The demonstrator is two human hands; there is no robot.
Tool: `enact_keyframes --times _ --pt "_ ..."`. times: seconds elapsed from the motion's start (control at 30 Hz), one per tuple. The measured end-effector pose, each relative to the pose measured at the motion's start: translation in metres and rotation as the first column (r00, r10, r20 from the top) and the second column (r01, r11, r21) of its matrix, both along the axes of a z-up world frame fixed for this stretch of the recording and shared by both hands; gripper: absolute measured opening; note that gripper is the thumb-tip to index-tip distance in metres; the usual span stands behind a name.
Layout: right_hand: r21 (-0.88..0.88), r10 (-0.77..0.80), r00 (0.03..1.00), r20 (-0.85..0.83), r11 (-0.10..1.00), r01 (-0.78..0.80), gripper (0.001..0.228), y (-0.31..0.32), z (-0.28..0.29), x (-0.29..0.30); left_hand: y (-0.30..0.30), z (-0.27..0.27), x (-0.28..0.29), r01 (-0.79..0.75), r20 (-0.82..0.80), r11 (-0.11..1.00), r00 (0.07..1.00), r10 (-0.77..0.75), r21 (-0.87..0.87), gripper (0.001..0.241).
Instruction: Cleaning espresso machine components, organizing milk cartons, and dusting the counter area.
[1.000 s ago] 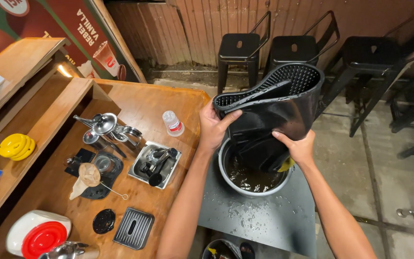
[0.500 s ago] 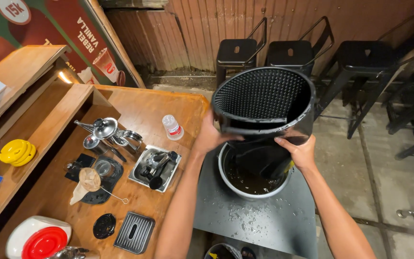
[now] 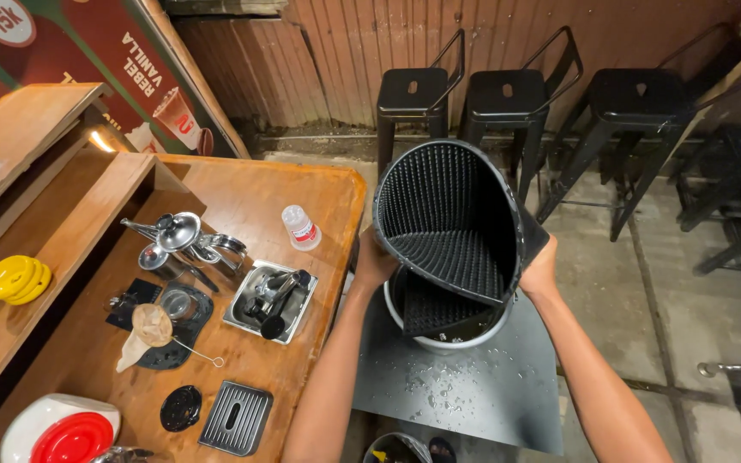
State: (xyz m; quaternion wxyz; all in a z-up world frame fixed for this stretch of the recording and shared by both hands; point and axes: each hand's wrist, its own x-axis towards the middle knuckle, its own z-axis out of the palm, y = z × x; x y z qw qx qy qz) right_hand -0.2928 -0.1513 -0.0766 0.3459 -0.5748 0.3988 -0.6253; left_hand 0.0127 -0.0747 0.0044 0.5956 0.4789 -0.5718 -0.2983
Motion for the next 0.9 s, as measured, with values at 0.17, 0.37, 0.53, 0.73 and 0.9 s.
enact_keyframes --times 0.17,0.37,0.53,0.73,0.9 --pt "0.006 -0.012 1.0 -0.01 1.0 0.012 0.017 0.007 0.013 0.007 -0.009 -0.02 0.002 -0.01 -0.012 1.0 1.0 0.01 -0.002 0.031" --pt "0.014 -0.033 0.999 -0.02 0.999 0.033 0.015 0.018 0.024 0.01 0.006 0.03 -0.006 -0.06 -0.015 0.997 0.998 0.061 0.056 0.027" --pt "0.018 -0.044 0.999 -0.03 0.999 0.044 0.014 0.02 0.034 0.016 -0.007 0.016 -0.009 -0.109 -0.001 0.991 0.994 0.109 0.079 0.025" --pt "0.043 -0.077 0.997 -0.013 0.996 0.077 0.015 0.017 0.025 0.02 -0.015 0.003 -0.007 -0.128 -0.013 0.979 0.991 0.132 0.156 0.024" --pt "0.092 -0.105 0.992 0.069 0.991 0.098 0.021 0.011 0.01 0.022 -0.009 0.019 -0.013 -0.189 0.017 0.957 0.982 0.19 0.22 0.027"
